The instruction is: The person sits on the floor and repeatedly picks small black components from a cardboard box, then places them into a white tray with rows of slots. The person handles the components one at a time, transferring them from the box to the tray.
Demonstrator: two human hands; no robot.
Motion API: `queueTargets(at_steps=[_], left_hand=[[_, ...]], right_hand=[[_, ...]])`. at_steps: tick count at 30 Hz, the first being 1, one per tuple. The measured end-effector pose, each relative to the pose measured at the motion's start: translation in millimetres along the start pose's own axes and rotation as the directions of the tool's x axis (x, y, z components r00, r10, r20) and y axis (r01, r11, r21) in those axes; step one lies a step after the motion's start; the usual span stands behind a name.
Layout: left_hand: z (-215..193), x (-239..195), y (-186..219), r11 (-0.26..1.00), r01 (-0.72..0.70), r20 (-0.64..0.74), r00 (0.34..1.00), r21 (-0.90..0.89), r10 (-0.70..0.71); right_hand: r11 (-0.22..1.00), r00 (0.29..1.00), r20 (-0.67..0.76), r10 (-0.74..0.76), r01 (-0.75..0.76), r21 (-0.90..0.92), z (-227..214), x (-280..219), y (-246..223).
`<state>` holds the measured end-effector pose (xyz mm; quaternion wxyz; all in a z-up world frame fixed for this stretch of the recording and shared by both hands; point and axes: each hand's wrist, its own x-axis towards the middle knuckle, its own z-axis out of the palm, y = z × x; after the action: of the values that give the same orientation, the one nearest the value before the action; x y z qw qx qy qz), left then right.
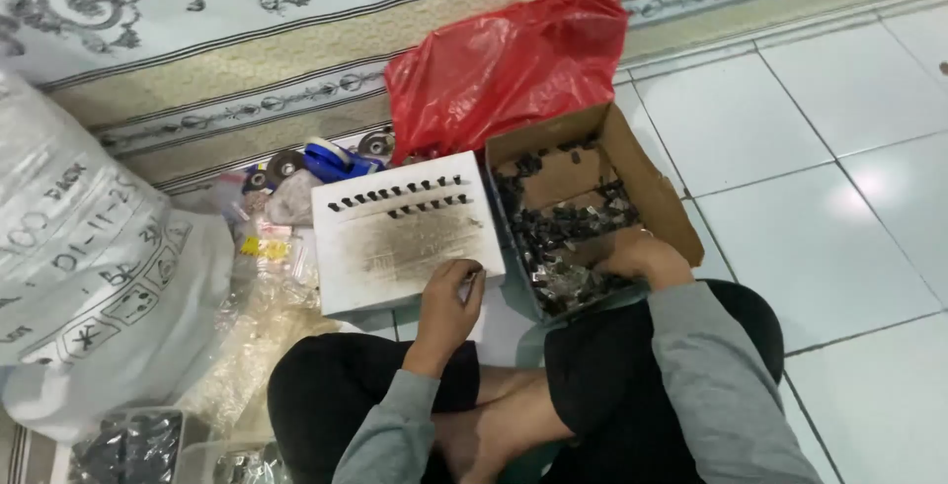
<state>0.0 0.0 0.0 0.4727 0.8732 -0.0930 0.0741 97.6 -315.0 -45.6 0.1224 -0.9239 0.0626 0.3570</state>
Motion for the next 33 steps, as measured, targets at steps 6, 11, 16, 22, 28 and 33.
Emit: queueTargets(at_steps=[6,11,16,22,28,33], left_hand=[[72,44,20,0.921,-0.281,0.235,0.947,0.268,0.22],[152,83,-29,0.819,-0.317,0.407,0.906,0.477,0.114],[200,106,-69,0.729,-0.421,0.617,0.787,0.539,-0.001],[210,105,-90,0.519,-0.524,0.607,0.795,0.676,0.012],[200,114,-64,0.612,-0.441,0.582,0.812,0.657,-0.04],[210,128,-73,0.617,-0.33,0.435,0.9,0.714,-0.021]], right_hand=[[0.971,0.976,-0.055,-0.21,0.215,0.106,-7,12,-27],[0.958,0.985,-0.069,-0.159,0.171,0.232,7,50,-8],[0.947,0.981,-0.144,-0.133,0.169,0.275,-17,27,-7],[0.903,0.967,-0.181,-0.18,0.235,0.36,-19,45,-9],[0.932,0.976,-0.147,-0.164,0.202,0.303,-7,69,-13],[0.912,0.977,-0.182,-0.111,0.173,0.373,-17,57,-6]])
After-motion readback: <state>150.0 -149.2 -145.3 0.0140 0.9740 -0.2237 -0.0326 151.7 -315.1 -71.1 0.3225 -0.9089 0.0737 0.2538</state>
